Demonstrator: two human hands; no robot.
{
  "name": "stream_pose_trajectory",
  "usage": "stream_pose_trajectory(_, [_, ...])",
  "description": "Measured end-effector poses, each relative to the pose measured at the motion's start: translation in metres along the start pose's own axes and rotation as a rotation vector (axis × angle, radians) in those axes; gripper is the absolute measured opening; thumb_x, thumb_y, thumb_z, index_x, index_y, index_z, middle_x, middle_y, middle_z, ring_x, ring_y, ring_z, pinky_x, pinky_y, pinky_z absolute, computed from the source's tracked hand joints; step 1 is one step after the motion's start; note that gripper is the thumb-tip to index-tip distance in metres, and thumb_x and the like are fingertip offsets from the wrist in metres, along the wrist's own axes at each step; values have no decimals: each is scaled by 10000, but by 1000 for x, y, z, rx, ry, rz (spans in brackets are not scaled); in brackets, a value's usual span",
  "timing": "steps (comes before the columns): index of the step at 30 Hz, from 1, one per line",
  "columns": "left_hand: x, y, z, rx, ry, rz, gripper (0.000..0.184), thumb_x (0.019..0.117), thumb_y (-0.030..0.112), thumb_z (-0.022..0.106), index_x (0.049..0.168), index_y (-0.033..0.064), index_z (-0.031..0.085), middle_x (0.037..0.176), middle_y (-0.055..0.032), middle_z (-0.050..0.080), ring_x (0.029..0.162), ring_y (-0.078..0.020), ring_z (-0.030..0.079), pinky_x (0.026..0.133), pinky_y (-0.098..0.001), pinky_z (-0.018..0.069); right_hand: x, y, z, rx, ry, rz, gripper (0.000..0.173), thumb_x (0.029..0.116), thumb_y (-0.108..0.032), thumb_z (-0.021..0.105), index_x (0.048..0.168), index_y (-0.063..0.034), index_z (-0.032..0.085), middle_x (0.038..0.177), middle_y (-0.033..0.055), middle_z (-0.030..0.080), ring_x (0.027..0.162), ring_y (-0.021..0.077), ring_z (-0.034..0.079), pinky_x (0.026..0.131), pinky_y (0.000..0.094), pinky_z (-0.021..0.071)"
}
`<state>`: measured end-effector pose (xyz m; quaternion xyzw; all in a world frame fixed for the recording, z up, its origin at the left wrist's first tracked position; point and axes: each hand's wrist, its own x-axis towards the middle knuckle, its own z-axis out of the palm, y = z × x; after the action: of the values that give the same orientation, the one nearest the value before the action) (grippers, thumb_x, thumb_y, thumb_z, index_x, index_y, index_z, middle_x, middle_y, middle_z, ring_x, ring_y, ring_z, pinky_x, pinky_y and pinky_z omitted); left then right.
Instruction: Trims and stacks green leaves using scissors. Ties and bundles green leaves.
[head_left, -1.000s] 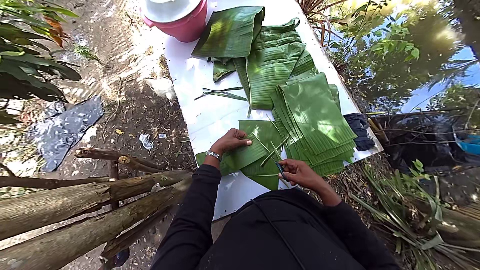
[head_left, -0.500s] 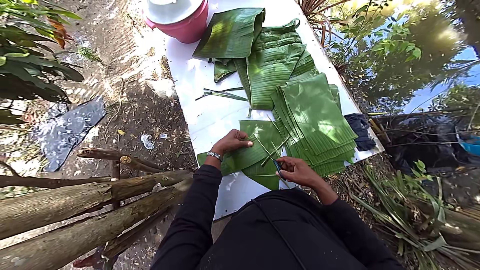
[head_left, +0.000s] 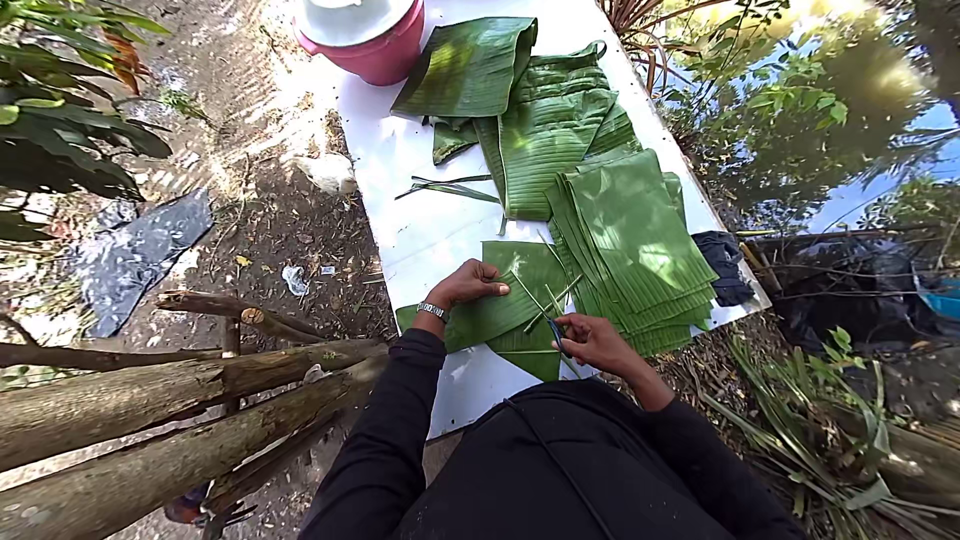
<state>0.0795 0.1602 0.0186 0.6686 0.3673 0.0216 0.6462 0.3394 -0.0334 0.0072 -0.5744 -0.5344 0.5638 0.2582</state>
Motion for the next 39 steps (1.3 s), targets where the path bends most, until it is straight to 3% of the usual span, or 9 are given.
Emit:
stream_pose_trajectory(4, [0, 0, 3, 36, -2, 14, 252, 919, 132, 764, 732, 38, 624, 598, 13, 571, 542, -43, 524, 563, -238, 466, 13, -4, 4, -113, 41, -3, 527, 891, -439, 697, 1292, -98, 669, 816, -11, 681, 617, 70, 596, 611, 300, 536])
stream_pose_trajectory(10, [-1, -6, 3, -20, -4, 12, 219, 919, 144, 769, 762, 46, 650, 626, 10, 619, 566, -46, 575, 590, -237, 507, 13, 0, 2, -77, 40, -18, 414, 931, -327, 688, 1257, -71, 679, 758, -25, 659, 576, 49, 575, 560, 249, 512])
stream_pose_trajectory(15, [-1, -6, 4, -5, -2, 26, 227, 914, 136, 772, 750, 48, 642, 615, 21, 600, 559, -39, 556, 580, -227, 489, 9, 0, 0, -57, 25, -11, 393, 955, -294, 679, 1274, -66, 670, 772, -16, 660, 565, 47, 580, 539, 235, 517])
stream_pose_trajectory(18, [-1, -5, 4, -2, -17, 7, 213, 914, 140, 773, 762, 48, 655, 621, 20, 613, 566, -37, 570, 591, -229, 501, 14, -1, 0, -176, 29, -18, 489, 920, -401, 690, 1301, -95, 671, 857, 11, 693, 638, 90, 607, 630, 316, 545])
stream_pose_trajectory(22, [-1, -1, 7, 19, -39, -3, 233, 920, 144, 769, 750, 51, 640, 611, 27, 595, 561, -32, 552, 587, -229, 489, 25, -10, 0, -284, 41, -13, 576, 866, -508, 684, 1292, -121, 682, 822, -2, 675, 655, 122, 586, 652, 393, 516])
stream_pose_trajectory(30, [-3, -2, 8, 28, -34, 5, 249, 925, 159, 763, 740, 54, 635, 610, 24, 594, 565, -41, 558, 592, -244, 493, 26, 0, -3, -257, 56, -83, 385, 933, -381, 653, 1152, -70, 714, 700, -20, 605, 594, 104, 538, 610, 351, 486])
stream_pose_trajectory(35, [-2, 0, 8, 36, -55, -3, 237, 926, 158, 764, 750, 50, 646, 612, 24, 601, 565, -38, 562, 593, -237, 498, 27, -7, -4, -277, 25, -56, 469, 899, -431, 674, 1221, -90, 708, 773, -1, 675, 650, 126, 598, 659, 388, 519])
stream_pose_trajectory(39, [-1, -1, 6, 50, -79, 8, 248, 926, 162, 763, 739, 59, 638, 608, 35, 595, 563, -30, 555, 589, -229, 487, 37, -10, 4, -251, 53, -58, 482, 884, -455, 678, 1218, -110, 712, 749, -22, 653, 628, 99, 564, 644, 363, 497])
